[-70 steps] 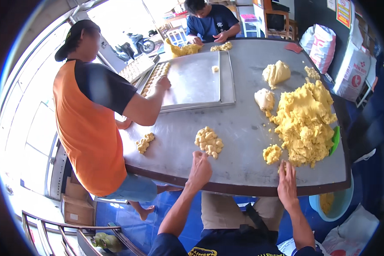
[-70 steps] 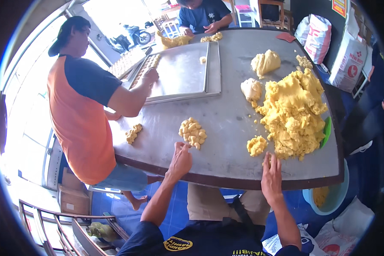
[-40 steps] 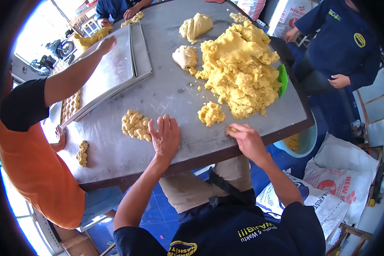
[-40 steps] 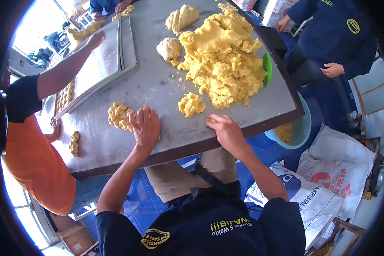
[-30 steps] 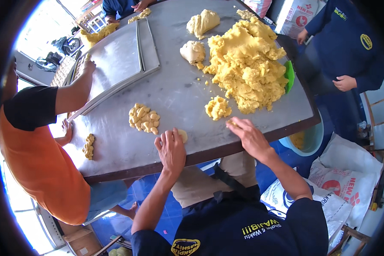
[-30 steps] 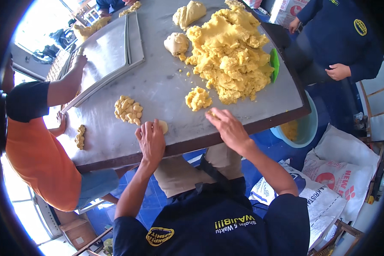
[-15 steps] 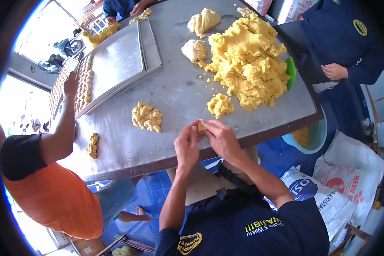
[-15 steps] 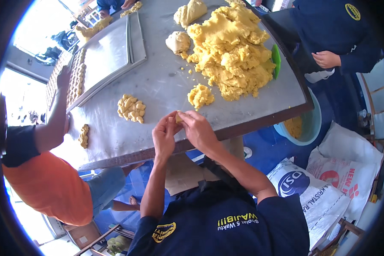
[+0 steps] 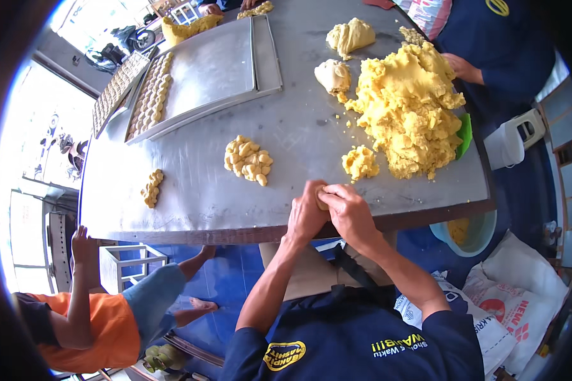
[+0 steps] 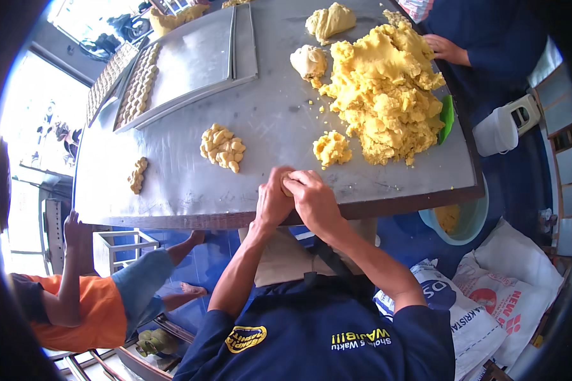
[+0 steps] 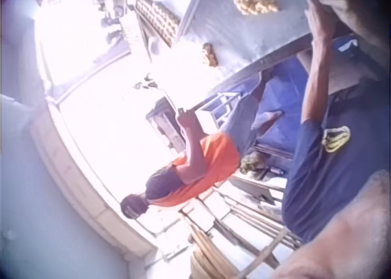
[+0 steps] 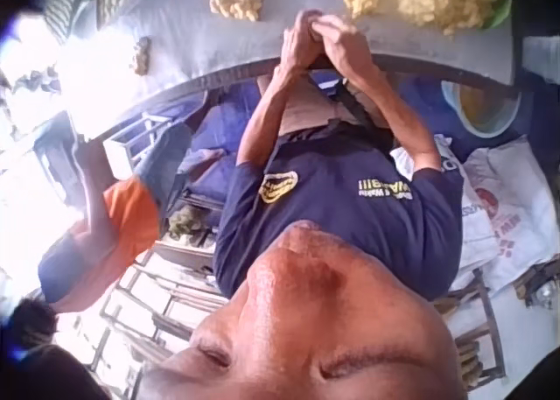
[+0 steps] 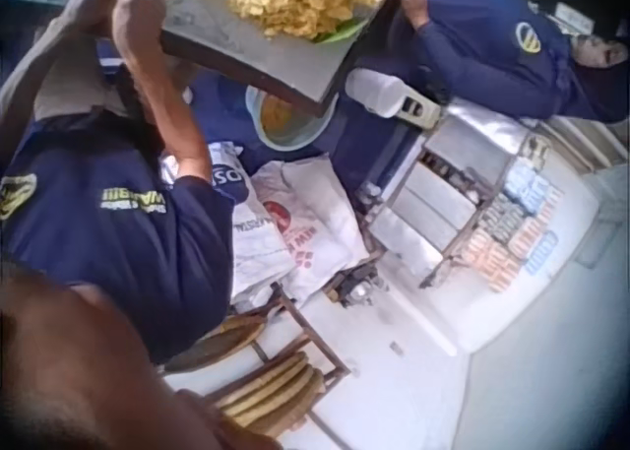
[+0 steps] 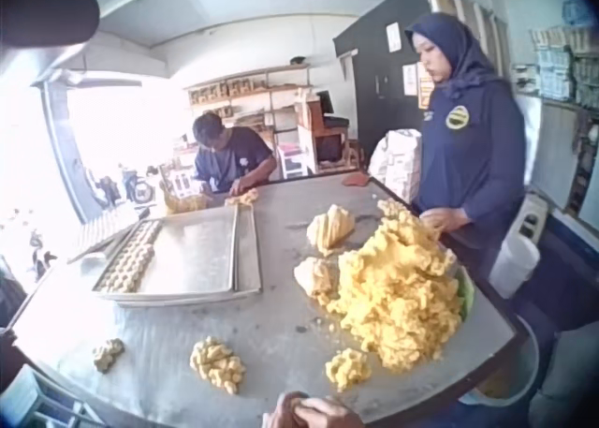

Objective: The person dries their hands with a cloth, sits down at a table, and assembles pastries by hand by pinching portions of yellow filling and wrapping them in dough.

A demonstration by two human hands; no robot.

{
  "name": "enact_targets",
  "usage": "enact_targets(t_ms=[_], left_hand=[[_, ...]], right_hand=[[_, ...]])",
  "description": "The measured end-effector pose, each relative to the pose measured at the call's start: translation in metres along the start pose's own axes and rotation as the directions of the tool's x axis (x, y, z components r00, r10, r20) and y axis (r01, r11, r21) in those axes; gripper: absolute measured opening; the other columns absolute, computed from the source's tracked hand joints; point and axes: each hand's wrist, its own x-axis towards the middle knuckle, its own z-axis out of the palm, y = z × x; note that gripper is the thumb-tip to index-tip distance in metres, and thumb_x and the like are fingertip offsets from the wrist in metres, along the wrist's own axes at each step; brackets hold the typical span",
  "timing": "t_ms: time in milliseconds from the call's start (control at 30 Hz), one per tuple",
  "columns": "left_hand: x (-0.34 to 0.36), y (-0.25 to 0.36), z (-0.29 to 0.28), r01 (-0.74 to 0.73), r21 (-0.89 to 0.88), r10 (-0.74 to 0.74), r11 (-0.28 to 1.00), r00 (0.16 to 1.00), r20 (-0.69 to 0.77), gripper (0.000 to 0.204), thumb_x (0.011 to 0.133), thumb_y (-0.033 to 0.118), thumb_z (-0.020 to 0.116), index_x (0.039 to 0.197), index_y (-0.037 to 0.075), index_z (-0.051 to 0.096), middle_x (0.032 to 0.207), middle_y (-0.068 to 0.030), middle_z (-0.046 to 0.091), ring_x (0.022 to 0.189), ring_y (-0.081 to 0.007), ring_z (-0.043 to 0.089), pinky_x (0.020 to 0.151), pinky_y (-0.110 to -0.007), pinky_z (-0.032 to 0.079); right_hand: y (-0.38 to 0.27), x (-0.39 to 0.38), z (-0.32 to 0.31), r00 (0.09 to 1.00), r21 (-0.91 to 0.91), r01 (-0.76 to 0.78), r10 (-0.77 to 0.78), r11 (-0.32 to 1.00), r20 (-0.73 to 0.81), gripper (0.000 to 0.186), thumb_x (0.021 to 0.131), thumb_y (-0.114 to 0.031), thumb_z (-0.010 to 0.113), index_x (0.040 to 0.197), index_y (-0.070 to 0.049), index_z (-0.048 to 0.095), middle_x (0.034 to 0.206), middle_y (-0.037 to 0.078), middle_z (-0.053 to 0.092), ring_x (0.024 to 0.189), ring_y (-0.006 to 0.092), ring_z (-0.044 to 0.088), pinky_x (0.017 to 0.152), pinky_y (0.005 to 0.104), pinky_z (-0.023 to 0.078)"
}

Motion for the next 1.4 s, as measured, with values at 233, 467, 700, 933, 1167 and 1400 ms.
enact_targets(t_ms=[233, 467, 700, 933, 1167, 1400], left_hand=[[0.005, -0.015, -0.01, -0.063, -0.194, 0.077, 0.979, 0.995, 0.064, 0.025, 0.081, 0.012, 0.082, 0.099, 0.003, 0.067, 0.087, -0.0176, 0.072, 0.085, -0.0405, 0.072, 0.074, -0.044, 0.056], [0.003, -0.014, -0.003, -0.23, -0.054, 0.233, 0.972, 0.971, 0.049, 0.032, 0.074, 0.005, 0.079, 0.104, 0.002, 0.068, 0.094, -0.017, 0.071, 0.088, -0.0381, 0.07, 0.08, -0.043, 0.055], [0.009, -0.022, -0.006, 0.058, -0.301, -0.051, 0.952, 0.998, 0.03, 0.045, 0.107, 0.034, 0.059, 0.08, -0.001, 0.065, 0.086, -0.0127, 0.066, 0.076, -0.0245, 0.064, 0.069, -0.038, 0.05], [-0.003, -0.028, -0.028, 0.138, -0.548, -0.029, 0.825, 0.979, 0.203, 0.034, 0.112, 0.031, 0.046, 0.131, 0.003, 0.051, 0.104, -0.0051, 0.057, 0.098, -0.0096, 0.05, 0.085, -0.03, 0.043], [-0.001, -0.009, -0.035, -0.271, 0.13, 0.252, 0.954, 0.957, 0.146, 0.02, 0.106, 0.018, 0.054, 0.113, 0.002, 0.064, 0.1, -0.0152, 0.058, 0.093, -0.0312, 0.058, 0.093, -0.038, 0.048], [0.0, -0.016, -0.048, -0.141, 0.222, 0.14, 0.965, 0.99, 0.02, 0.011, 0.1, 0.008, 0.06, 0.109, 0.001, 0.063, 0.116, -0.0206, 0.073, 0.106, -0.0405, 0.069, 0.091, -0.047, 0.054]], right_hand=[[0.008, 0.019, -0.015, 0.935, 0.361, -0.354, 0.334, 0.863, 0.119, 0.031, 0.087, 0.001, 0.078, 0.118, 0.003, 0.075, 0.114, 0.017, 0.075, 0.095, 0.0203, 0.075, 0.084, 0.0322, 0.061], [0.023, 0.018, 0.0, 0.944, 0.199, -0.286, 0.24, 0.937, 0.225, 0.048, 0.082, -0.003, 0.083, 0.127, 0.006, 0.067, 0.125, 0.021, 0.068, 0.109, 0.0291, 0.07, 0.095, 0.0363, 0.057], [0.073, 0.047, -0.062, 0.961, -0.217, -0.154, 0.197, 0.964, 0.192, 0.054, 0.086, -0.017, 0.081, 0.131, 0.008, 0.064, 0.134, 0.027, 0.064, 0.12, 0.0396, 0.064, 0.104, 0.0406, 0.051], [0.076, 0.001, -0.053, 0.989, -0.17, -0.136, 0.124, 0.976, -0.082, 0.032, 0.086, -0.002, 0.075, 0.117, 0.004, 0.073, 0.113, 0.017, 0.072, 0.098, 0.0359, 0.07, 0.085, 0.0395, 0.056], [0.076, -0.012, -0.038, 0.965, -0.192, -0.216, 0.179, 0.957, -0.194, 0.029, 0.086, -0.004, 0.076, 0.115, 0.001, 0.074, 0.11, 0.013, 0.072, 0.098, 0.0331, 0.069, 0.087, 0.0396, 0.056], [0.08, -0.018, -0.034, 0.943, -0.148, -0.257, 0.215, 0.955, -0.255, 0.03, 0.086, -0.005, 0.078, 0.116, -0.002, 0.075, 0.111, 0.012, 0.072, 0.101, 0.0319, 0.069, 0.088, 0.0395, 0.056]])
